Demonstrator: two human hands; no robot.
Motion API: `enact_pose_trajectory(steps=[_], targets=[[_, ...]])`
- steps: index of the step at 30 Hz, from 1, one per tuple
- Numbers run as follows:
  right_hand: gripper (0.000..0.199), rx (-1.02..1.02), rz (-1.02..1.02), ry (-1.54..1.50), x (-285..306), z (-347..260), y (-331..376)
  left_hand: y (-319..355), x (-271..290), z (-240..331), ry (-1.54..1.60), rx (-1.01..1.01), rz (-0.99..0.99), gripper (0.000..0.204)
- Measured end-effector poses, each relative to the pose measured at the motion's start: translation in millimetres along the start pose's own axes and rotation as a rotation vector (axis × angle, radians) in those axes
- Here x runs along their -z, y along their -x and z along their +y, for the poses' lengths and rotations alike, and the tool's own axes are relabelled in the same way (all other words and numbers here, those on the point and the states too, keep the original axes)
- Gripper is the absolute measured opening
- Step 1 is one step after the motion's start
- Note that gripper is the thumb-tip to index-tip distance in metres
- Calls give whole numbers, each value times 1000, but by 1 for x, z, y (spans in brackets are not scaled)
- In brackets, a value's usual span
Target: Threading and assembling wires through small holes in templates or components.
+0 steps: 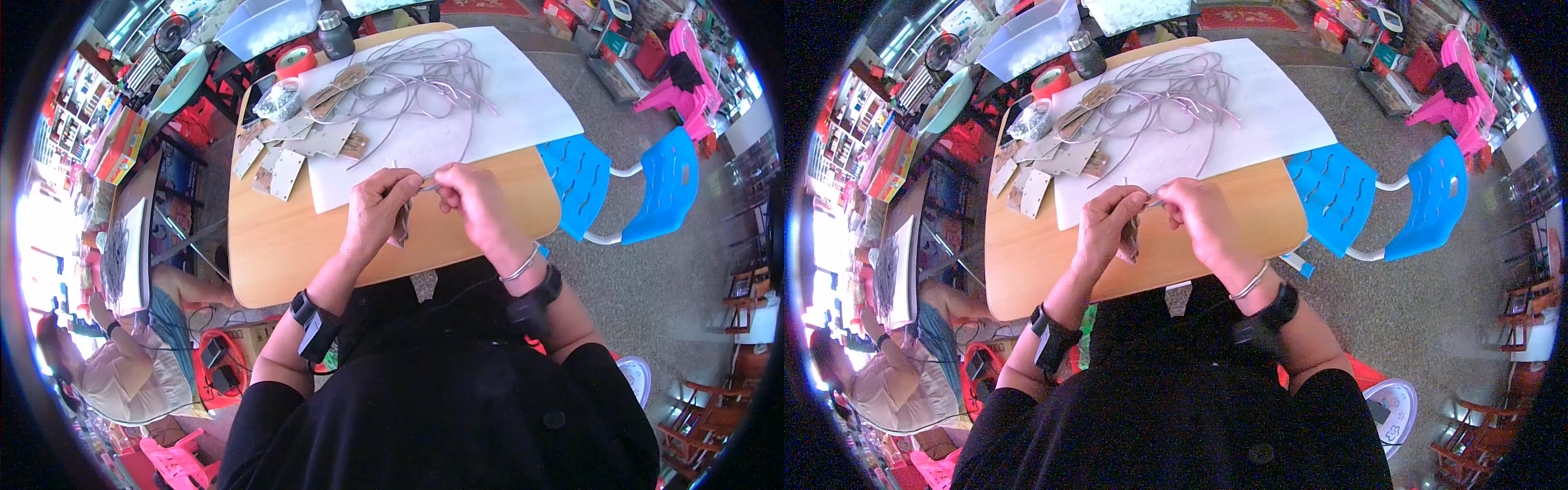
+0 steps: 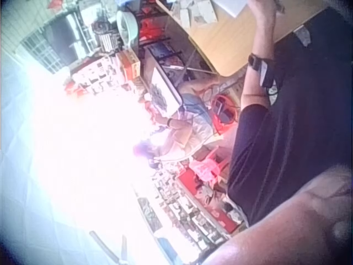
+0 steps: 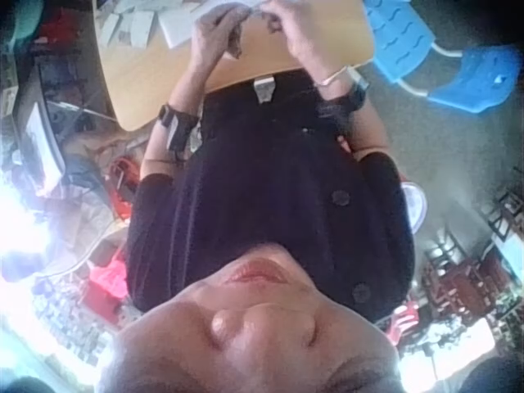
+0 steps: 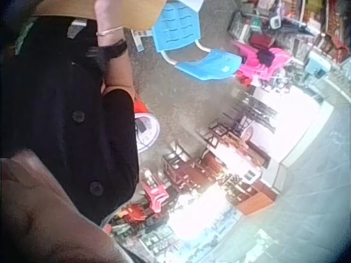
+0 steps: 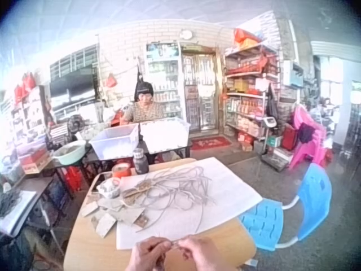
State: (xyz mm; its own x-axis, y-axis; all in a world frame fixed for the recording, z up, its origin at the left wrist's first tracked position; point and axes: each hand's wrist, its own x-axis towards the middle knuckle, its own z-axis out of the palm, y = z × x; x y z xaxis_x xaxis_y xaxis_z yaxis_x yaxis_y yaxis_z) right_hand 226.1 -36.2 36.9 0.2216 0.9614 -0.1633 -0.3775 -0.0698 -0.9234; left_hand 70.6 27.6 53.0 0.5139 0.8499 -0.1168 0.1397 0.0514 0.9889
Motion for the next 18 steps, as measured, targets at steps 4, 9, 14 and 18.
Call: enact_pose_trajectory(steps=[4,9,14,18], targets=[[18,-182,-281,-534,11,9,-7,-6,-2,0,-16,-23,-30,27],[21,173,-107,57,-14,3,5,-9,-3,-13,37,-79,52,26],[20,-28,-144,-278,8,1,-3,-14,-1,-11,-52,-131,27,22],[20,-249,-330,-136,12,-19,2,-19,12,-19,28,-46,35,22]])
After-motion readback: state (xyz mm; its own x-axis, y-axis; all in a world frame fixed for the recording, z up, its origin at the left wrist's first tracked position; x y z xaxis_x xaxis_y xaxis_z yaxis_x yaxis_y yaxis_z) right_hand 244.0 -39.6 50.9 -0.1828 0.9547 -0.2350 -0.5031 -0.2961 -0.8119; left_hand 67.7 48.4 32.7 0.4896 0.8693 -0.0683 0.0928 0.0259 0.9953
